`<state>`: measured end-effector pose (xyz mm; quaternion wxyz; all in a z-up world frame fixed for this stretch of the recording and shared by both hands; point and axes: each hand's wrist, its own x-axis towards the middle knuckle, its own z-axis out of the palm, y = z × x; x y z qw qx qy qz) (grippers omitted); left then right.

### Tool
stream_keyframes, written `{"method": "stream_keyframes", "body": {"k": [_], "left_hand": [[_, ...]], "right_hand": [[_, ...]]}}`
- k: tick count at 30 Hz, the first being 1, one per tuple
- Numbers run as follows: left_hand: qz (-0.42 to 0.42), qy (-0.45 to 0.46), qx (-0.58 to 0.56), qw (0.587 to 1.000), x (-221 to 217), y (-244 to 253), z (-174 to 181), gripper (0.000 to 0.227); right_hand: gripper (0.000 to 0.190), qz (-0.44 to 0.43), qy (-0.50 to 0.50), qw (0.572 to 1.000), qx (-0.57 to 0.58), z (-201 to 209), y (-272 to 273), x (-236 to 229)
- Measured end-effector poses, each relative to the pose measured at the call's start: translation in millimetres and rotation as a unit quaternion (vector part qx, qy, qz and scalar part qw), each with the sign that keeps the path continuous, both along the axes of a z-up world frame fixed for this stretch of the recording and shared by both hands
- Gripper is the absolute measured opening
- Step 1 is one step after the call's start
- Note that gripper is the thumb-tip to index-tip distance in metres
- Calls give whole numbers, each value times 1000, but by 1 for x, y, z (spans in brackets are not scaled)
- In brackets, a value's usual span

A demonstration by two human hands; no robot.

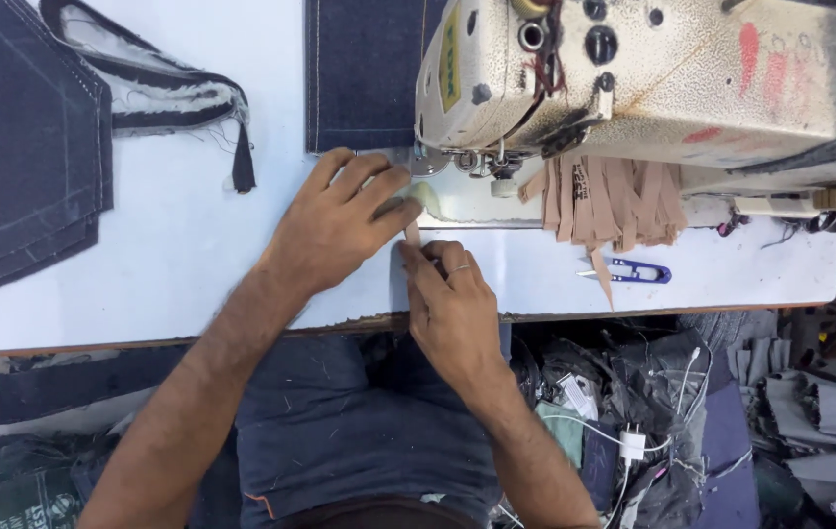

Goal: The person sews dark denim fabric pieces on an industrial sewing machine, guiding the fabric edge under the needle and stitching seams. They trim excess material, reposition and turn the pieces, and align edges to continue stitching along marked lines.

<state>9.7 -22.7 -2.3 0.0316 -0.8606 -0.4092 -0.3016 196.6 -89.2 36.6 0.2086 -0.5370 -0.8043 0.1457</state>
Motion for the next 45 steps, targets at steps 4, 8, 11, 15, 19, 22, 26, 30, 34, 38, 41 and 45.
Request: {"method": "stream_keyframes", "body": {"k": [4, 8, 11, 15, 19, 22, 26, 30, 34, 38, 41, 45], "left_hand": [[9, 8, 15, 1000, 0, 1, -1, 17], [17, -16, 19, 1000, 0, -2, 0, 23], [10, -32, 5, 999, -1, -13, 2, 28], [15, -15, -60, 998, 2, -29, 13, 34], [29, -17, -70, 997, 2, -28, 19, 35], [28, -8, -75, 997, 4, -25, 18, 35], [40, 9, -82, 996, 8, -22, 15, 35], [73, 37, -61, 995, -15, -25, 16, 32], [217, 104, -111, 964, -123, -35, 4, 55], [424, 39, -56, 903, -213, -48, 22, 31], [503, -1, -155, 850, -243, -68, 20, 28], [552, 64, -121, 823, -269, -86, 39, 27]], "right_hand": [[31, -12, 9, 999, -46, -5, 6, -2], [32, 9, -5, 997, 72, -1, 12, -10], [31, 18, -7, 993, 118, -10, 12, -6], [37, 24, -18, 992, 125, -11, 4, -5], [40, 45, -11, 995, 91, -7, 3, 6], [40, 57, -5, 995, 82, -7, 8, 15], [37, 61, -30, 995, 77, -7, 12, 17], [36, 57, -32, 995, 74, -6, 12, 16], [40, 61, -40, 995, 67, -15, 10, 21], [41, 48, -62, 994, 78, -10, 11, 18], [39, 37, -94, 992, 81, -8, 8, 19], [41, 32, -120, 987, 99, -6, 7, 19]]}}
